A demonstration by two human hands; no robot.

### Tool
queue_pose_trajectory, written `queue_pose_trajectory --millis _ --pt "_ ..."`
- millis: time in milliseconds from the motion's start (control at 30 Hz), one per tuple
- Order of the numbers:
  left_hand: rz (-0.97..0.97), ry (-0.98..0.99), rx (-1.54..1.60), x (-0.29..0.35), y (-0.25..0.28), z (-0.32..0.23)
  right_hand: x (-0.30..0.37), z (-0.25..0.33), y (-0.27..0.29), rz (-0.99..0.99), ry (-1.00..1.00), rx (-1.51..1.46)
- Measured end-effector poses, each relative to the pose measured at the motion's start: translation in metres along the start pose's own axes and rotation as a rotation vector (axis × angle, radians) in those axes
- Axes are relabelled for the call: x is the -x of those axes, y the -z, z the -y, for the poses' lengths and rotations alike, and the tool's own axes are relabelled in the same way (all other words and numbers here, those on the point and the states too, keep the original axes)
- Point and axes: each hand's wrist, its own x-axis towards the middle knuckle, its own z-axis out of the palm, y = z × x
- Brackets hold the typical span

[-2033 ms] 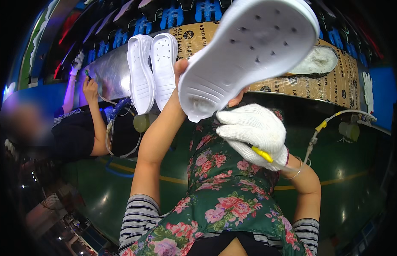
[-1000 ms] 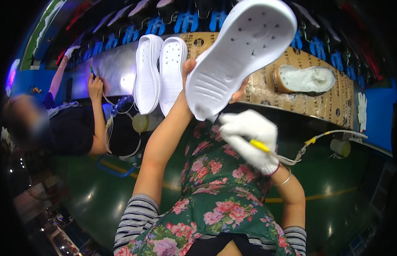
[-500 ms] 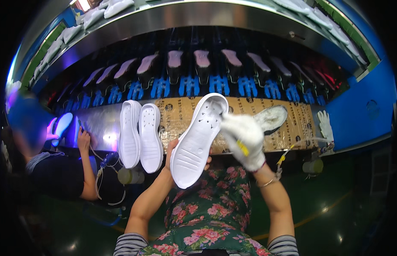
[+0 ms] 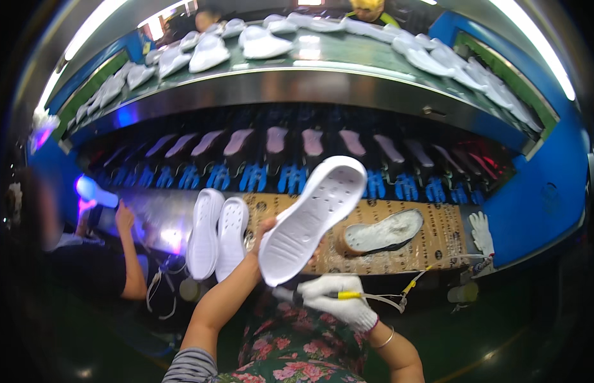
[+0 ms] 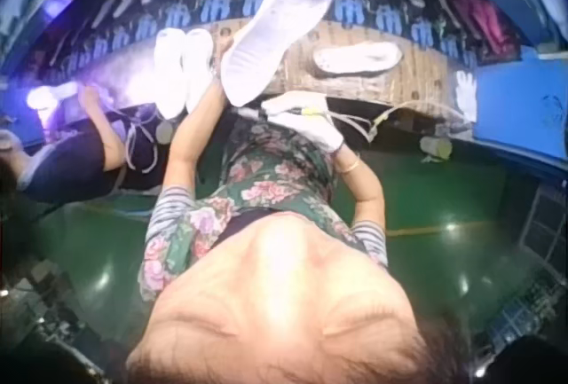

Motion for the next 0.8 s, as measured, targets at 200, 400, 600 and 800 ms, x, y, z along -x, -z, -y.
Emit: queue_pose_trajectory --millis 200,400,600,800 --pt "0.469 -0.071 -0.142 -0.049 -0.07 -0.045 0.055 -0.011 0.045 -0.323 0.09 -0.467" --pt "0.549 -0.213 0.09 -0.201 -0.161 -0.087 0.057 -0.045 0.054 -0.597 -0.171 -0.715" --pt "0.039 -0.304 0.219 -0.335 -0.176 -0.126 0.045 -0.074 0.032 -0.549 -0.303 -0.53" --pt "-0.257 -0.928 -0.987 -0.285 -0.153 -0.153 0.056 -0.097 0.036 -0.589 -0.357 -0.607"
